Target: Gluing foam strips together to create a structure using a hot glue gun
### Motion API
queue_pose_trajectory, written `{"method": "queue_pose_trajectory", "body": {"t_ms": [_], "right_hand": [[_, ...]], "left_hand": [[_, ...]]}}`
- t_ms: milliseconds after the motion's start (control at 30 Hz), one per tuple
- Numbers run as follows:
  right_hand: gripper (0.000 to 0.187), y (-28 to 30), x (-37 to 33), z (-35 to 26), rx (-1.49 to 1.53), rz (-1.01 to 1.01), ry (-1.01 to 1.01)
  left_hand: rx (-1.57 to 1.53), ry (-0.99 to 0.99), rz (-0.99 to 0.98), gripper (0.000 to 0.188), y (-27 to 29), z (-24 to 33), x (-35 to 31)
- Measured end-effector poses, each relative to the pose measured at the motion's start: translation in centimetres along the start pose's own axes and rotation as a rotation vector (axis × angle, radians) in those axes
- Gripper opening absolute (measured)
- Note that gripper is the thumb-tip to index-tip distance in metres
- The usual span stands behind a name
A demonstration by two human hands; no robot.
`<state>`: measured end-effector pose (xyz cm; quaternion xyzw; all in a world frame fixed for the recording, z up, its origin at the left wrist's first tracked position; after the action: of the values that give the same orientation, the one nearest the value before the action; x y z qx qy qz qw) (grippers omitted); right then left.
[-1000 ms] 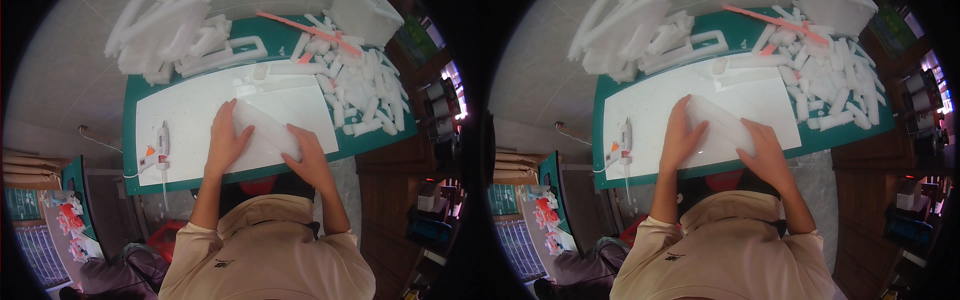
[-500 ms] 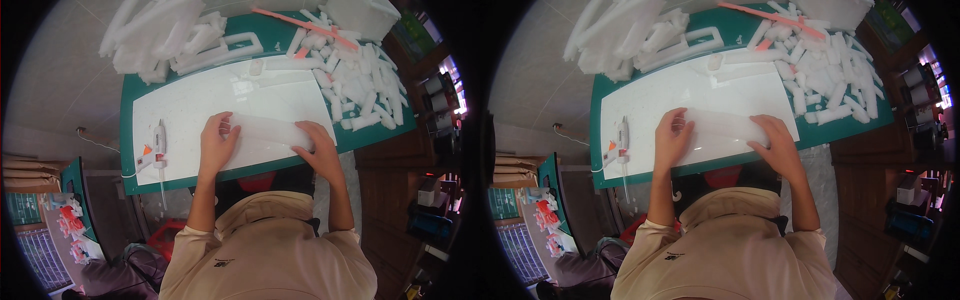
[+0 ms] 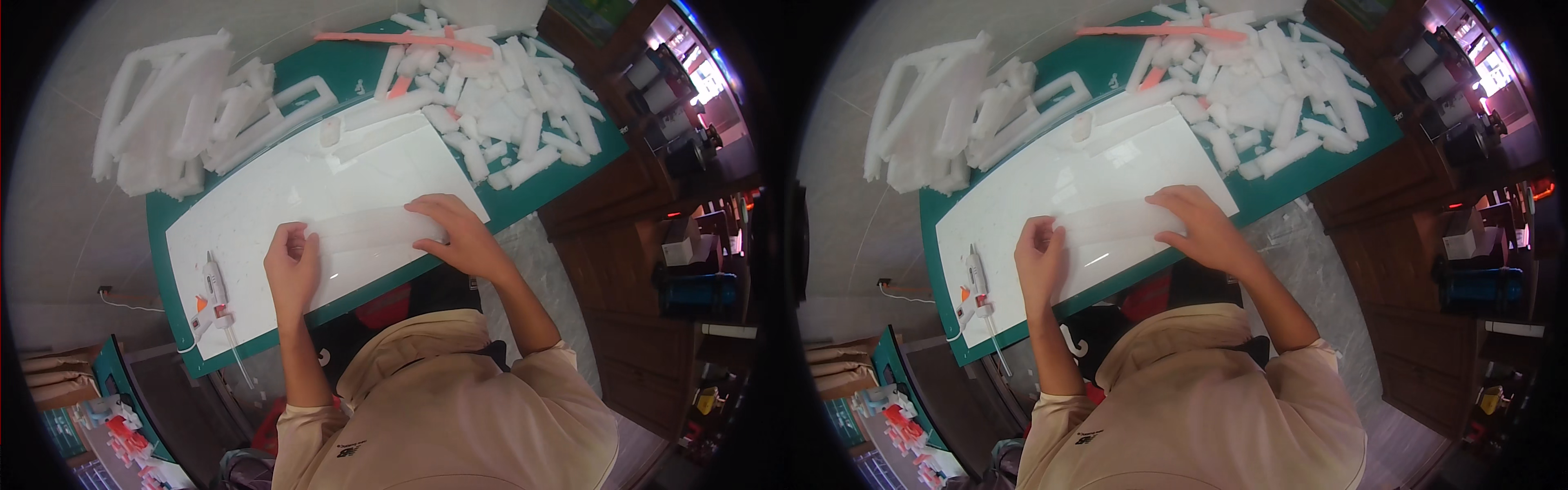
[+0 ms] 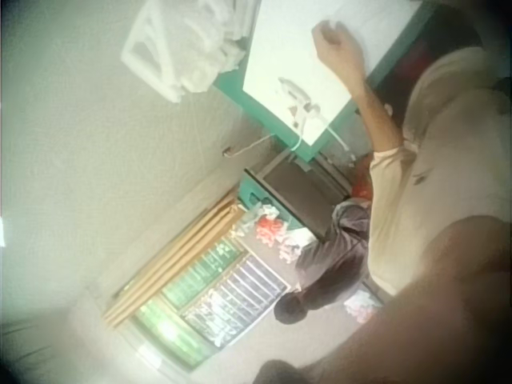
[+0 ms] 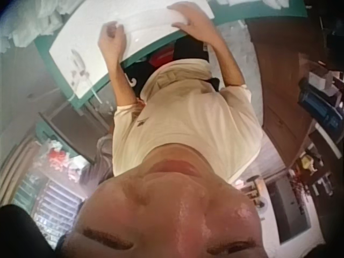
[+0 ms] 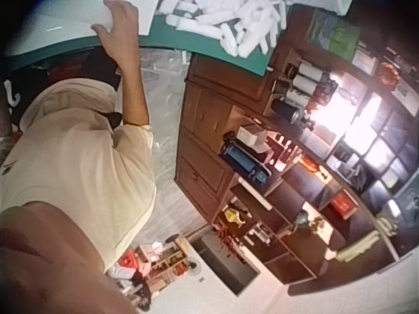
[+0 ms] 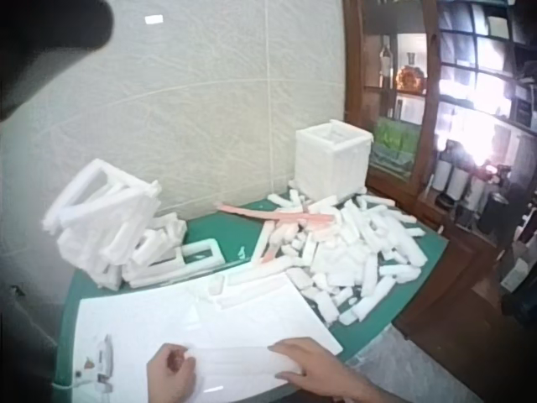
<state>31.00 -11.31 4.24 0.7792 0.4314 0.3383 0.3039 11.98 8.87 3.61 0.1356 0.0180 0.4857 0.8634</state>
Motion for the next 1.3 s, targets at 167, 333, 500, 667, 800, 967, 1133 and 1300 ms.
{"method": "queue_pose_trajectory", "body": {"t_ms": [167,333,500,667,800,967,1133,1300], "right_hand": [[0.052,0.3,-0.3,0.3,0.002,0.014,0.011],[0.049,0.2,-0.1,0.4,-0.011,-0.008,-0.027],[0.048,0.1,0.1,0.1,-0.002,-0.017,-0.02],[0.048,0.2,0.4,0.0,-0.002,-0.039,-0.017],[0.048,0.3,-0.1,0.6,-0.023,-0.023,-0.031],[0.049,-0.4,0.3,0.7,0.022,-0.027,0.03],[0.046,-0.3,-0.1,0.9,0.004,-0.03,0.037],[0.044,0.2,0.1,1.3,-0.027,-0.059,0.101]], "left_hand": [[0.031,-0.078,-0.032,0.02,-0.4,-0.6,0.0],[0.047,-0.086,-0.011,0.021,-0.5,-0.2,-0.5],[0.091,-0.119,-0.018,0.021,-0.3,0.1,-0.5],[0.123,-0.112,-0.029,0.021,-0.4,0.2,-0.5],[0.127,-0.184,-0.062,0.02,-0.8,0.1,-0.3],[0.224,-0.226,-0.055,0.02,-0.4,0.2,-0.4],[0.318,-0.192,-0.111,0.032,-0.1,0.5,-0.5],[0.405,-0.445,-0.236,0.057,-0.5,2.7,-1.4]]}}
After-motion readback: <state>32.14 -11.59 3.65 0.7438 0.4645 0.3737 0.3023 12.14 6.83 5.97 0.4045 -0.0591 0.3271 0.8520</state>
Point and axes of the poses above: each hand's wrist, its own x-axis towards the middle knuckle, its own y-axis out of the back of the hand, z = x × y, the point moved 2 cm from there along x, towards the middle knuckle, and after that the axes turned 11 degrees about -x, right-handed, at the moved point
